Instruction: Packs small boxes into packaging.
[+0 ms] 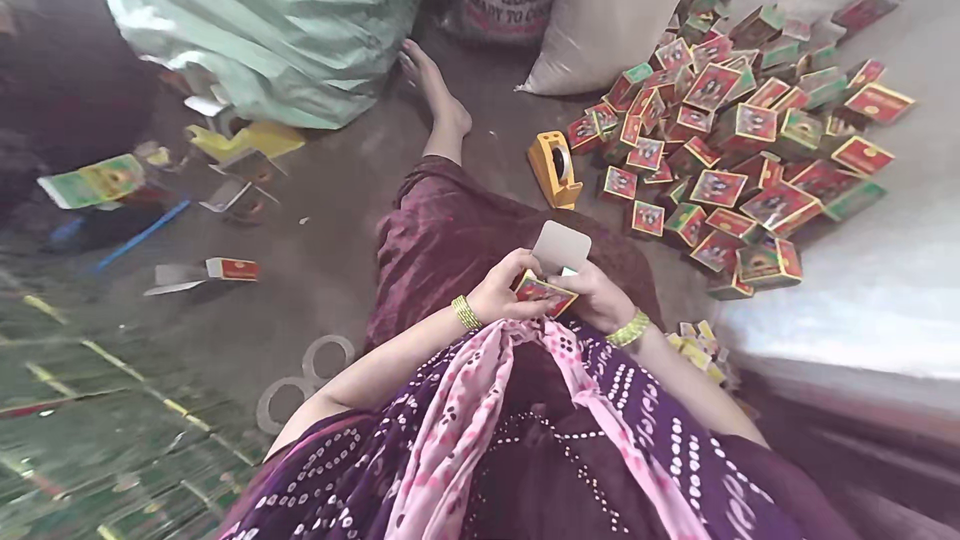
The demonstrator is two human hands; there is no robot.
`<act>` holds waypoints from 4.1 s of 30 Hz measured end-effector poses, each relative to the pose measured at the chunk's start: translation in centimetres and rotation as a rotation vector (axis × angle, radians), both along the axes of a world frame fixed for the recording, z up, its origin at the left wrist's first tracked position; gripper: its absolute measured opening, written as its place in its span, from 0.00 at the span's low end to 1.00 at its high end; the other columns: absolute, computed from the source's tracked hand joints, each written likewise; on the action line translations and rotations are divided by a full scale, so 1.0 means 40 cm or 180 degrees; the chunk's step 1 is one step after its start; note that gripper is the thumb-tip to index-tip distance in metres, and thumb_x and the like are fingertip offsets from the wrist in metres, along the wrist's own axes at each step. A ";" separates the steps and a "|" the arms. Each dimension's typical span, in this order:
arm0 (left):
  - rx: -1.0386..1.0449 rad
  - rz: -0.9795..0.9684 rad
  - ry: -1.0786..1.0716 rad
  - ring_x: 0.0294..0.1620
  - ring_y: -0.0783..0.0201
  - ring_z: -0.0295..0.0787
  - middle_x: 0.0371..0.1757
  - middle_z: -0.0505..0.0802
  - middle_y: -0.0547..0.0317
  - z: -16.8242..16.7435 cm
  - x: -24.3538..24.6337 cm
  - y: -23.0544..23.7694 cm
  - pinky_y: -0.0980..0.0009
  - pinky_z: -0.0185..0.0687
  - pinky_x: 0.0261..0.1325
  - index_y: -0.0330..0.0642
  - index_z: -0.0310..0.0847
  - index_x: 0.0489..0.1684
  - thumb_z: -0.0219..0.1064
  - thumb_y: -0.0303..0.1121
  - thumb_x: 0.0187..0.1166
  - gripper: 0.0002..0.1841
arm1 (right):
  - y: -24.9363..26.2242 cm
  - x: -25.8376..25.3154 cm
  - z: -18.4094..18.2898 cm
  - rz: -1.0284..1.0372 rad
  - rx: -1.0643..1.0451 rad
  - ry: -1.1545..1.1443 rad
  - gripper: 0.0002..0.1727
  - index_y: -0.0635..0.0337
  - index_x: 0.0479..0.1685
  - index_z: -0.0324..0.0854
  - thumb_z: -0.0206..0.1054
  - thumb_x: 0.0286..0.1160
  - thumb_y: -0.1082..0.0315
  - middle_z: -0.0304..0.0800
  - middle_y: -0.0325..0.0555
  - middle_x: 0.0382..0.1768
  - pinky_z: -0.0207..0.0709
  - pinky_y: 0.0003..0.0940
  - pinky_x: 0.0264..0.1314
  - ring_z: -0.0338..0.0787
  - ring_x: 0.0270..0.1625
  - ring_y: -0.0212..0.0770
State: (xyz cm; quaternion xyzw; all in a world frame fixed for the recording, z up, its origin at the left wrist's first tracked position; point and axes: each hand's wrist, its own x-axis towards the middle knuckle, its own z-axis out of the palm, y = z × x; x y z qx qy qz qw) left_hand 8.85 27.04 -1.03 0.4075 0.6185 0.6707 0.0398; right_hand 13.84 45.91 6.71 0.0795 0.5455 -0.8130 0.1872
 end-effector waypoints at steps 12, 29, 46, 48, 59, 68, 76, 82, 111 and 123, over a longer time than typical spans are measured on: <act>0.0297 0.0079 -0.0971 0.55 0.59 0.93 0.58 0.90 0.50 0.007 -0.005 -0.003 0.57 0.92 0.60 0.39 0.52 0.78 0.86 0.28 0.55 0.50 | 0.030 -0.015 0.035 0.0058 0.2497 0.2449 0.13 0.59 0.50 0.95 0.81 0.67 0.66 0.96 0.43 0.53 0.91 0.32 0.57 0.94 0.55 0.35; 0.0108 0.0083 -0.0952 0.53 0.62 0.93 0.54 0.92 0.51 0.004 -0.010 -0.006 0.59 0.92 0.59 0.37 0.66 0.71 0.85 0.28 0.58 0.39 | 0.042 -0.029 0.056 0.0685 0.3648 0.3521 0.13 0.57 0.55 0.93 0.65 0.81 0.67 0.92 0.46 0.46 0.84 0.36 0.61 0.89 0.55 0.40; 0.0165 0.0339 -0.1544 0.48 0.63 0.94 0.53 0.92 0.53 0.021 -0.029 -0.006 0.63 0.93 0.55 0.38 0.69 0.70 0.84 0.27 0.60 0.36 | 0.041 -0.075 0.026 0.0782 0.3457 0.3311 0.19 0.56 0.64 0.90 0.56 0.84 0.70 0.92 0.47 0.56 0.80 0.42 0.71 0.87 0.64 0.42; 0.0331 0.0509 -0.1848 0.49 0.59 0.94 0.55 0.92 0.51 0.023 -0.034 -0.008 0.59 0.94 0.55 0.40 0.69 0.70 0.81 0.25 0.65 0.33 | 0.030 -0.067 -0.001 0.0560 0.3321 0.3188 0.20 0.65 0.73 0.81 0.56 0.87 0.70 0.89 0.50 0.69 0.74 0.47 0.85 0.85 0.75 0.43; 0.0286 0.0646 -0.2196 0.48 0.63 0.93 0.50 0.92 0.53 0.021 -0.067 0.007 0.63 0.92 0.54 0.38 0.69 0.66 0.57 0.33 0.84 0.16 | 0.324 -0.555 -0.176 -0.0257 0.4104 -0.0076 0.28 0.61 0.74 0.79 0.72 0.77 0.56 0.86 0.65 0.67 0.70 0.70 0.75 0.83 0.71 0.65; 0.0355 0.0592 -0.2311 0.47 0.66 0.92 0.51 0.90 0.55 0.025 -0.096 0.006 0.66 0.92 0.52 0.36 0.68 0.65 0.57 0.32 0.84 0.15 | 0.320 -0.651 -0.244 0.0185 0.3812 -0.0441 0.22 0.59 0.59 0.87 0.77 0.73 0.54 0.92 0.58 0.53 0.80 0.60 0.62 0.90 0.55 0.54; 0.0273 0.0612 -0.2316 0.47 0.67 0.92 0.51 0.90 0.55 0.026 -0.102 0.009 0.67 0.91 0.52 0.36 0.69 0.65 0.58 0.31 0.84 0.15 | 0.314 -0.590 -0.195 -0.0634 0.2552 -0.0602 0.17 0.60 0.54 0.88 0.79 0.69 0.63 0.93 0.44 0.41 0.84 0.37 0.44 0.88 0.39 0.35; 0.0249 0.0667 -0.2234 0.49 0.65 0.92 0.51 0.91 0.54 0.015 -0.094 0.011 0.65 0.91 0.55 0.37 0.69 0.66 0.59 0.35 0.84 0.17 | 0.329 -0.524 -0.212 -0.0354 0.3053 -0.0931 0.20 0.58 0.55 0.87 0.80 0.69 0.57 0.85 0.40 0.34 0.73 0.32 0.32 0.75 0.28 0.31; -0.0284 0.1053 -0.1724 0.47 0.64 0.93 0.54 0.92 0.53 0.029 -0.030 0.011 0.63 0.92 0.54 0.41 0.73 0.66 0.78 0.37 0.73 0.25 | -0.039 -0.149 -0.046 -0.0392 0.1343 0.0073 0.15 0.61 0.57 0.89 0.74 0.75 0.65 0.94 0.49 0.44 0.88 0.37 0.47 0.92 0.44 0.41; -0.0140 0.0952 -0.1889 0.67 0.58 0.85 0.76 0.78 0.43 0.066 -0.020 -0.062 0.59 0.85 0.65 0.38 0.47 0.88 0.66 0.38 0.70 0.43 | 0.066 -0.131 0.044 0.0967 0.3134 0.0822 0.28 0.55 0.54 0.88 0.83 0.57 0.47 0.96 0.41 0.45 0.90 0.38 0.52 0.95 0.45 0.35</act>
